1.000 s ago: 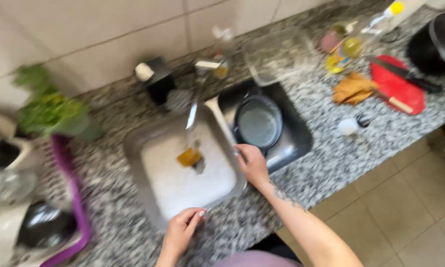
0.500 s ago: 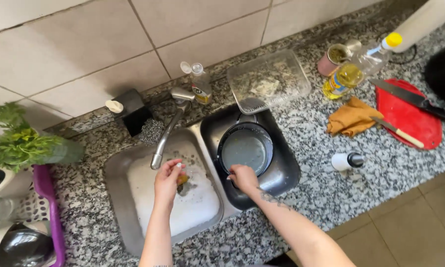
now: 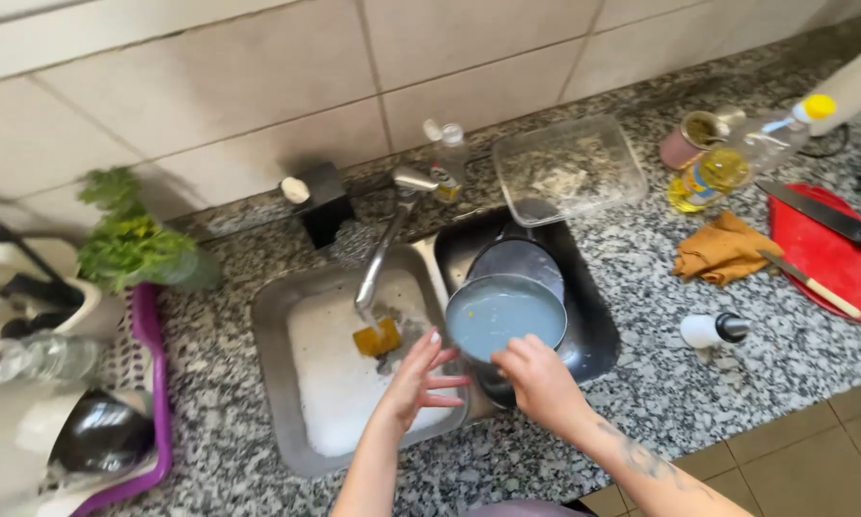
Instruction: The person washes a variety of kitchen items in a double-basin sink using a sponge and running water. They scrub and rinse a white plate, a small bowl, a clear plastic container, a small pot, and a blue colander, placing each item into a purple dish rack after cleaning.
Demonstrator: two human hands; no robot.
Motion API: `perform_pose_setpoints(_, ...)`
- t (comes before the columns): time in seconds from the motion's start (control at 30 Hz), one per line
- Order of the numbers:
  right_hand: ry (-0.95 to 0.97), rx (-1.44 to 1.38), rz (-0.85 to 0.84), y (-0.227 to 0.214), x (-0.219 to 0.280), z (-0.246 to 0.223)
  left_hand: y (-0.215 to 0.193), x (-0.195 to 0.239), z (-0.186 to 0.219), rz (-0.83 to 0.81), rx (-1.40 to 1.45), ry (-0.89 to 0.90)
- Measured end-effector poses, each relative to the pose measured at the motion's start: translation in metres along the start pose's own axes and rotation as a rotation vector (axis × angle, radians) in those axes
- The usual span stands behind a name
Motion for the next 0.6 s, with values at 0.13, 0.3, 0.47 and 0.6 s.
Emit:
perform_pose_setpoints(0.13, -0.351, 0.099, -0.087, 0.015, 0.015, -0.064, -0.031, 0.015, -0.008, 0.159, 0.261, -0.006)
perform_pose_setpoints(0.3, -0.030, -0.311, -0.156, 0.046, -0.060, -0.067, -0.087, 0.067, 0.041, 0.433, -0.015, 0.028)
perform_pose_setpoints(0.47, -0.045, -0.168, -0.063, 0.224, -0.126, -0.009, -0.140, 0.106, 0.075, 0.597, -0.533, -0.045)
perform_pose_setpoints(0.6, -0.218, 0.336, -0.415, 0.305, -0.124, -0.024, -0.165, 0.111, 0.059, 0.663, -0.390, -0.187)
Point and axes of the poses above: each hand's wrist, its own x-axis away from the middle knuckle, its own y-axis out of the palm, z = x × y, the point moved 8 cm from there along -x, towards the middle knuckle, and after that the axes turned 15 degrees about y, right-handed, at the moved point
